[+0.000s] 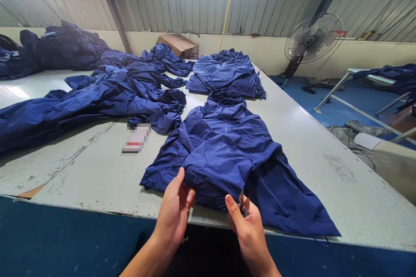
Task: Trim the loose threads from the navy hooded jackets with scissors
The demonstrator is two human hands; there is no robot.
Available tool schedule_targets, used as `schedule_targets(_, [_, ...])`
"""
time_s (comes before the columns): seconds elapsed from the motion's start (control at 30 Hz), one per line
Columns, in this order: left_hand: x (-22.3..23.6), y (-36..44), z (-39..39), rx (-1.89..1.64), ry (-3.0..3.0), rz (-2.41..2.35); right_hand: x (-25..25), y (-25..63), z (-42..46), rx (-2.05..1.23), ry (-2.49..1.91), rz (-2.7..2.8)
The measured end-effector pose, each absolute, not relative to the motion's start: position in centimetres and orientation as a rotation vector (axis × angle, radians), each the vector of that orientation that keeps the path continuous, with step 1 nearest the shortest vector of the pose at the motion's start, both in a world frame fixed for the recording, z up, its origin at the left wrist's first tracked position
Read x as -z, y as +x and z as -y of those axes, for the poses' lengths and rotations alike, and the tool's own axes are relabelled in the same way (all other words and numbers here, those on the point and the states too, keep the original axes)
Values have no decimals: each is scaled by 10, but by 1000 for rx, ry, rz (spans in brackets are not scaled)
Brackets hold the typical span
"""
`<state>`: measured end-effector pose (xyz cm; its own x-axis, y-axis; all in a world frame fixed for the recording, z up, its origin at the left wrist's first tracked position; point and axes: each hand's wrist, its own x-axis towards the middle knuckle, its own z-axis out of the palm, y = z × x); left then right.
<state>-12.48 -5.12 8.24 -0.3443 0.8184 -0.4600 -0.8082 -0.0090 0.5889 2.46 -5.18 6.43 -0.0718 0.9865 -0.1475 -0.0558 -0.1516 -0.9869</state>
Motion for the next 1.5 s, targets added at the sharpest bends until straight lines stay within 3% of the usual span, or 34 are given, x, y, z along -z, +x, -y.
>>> schedule_targets(1.5, [-81, -125, 60, -1636, 6, -990, -65, 22, 57, -1379, -1227, 1156])
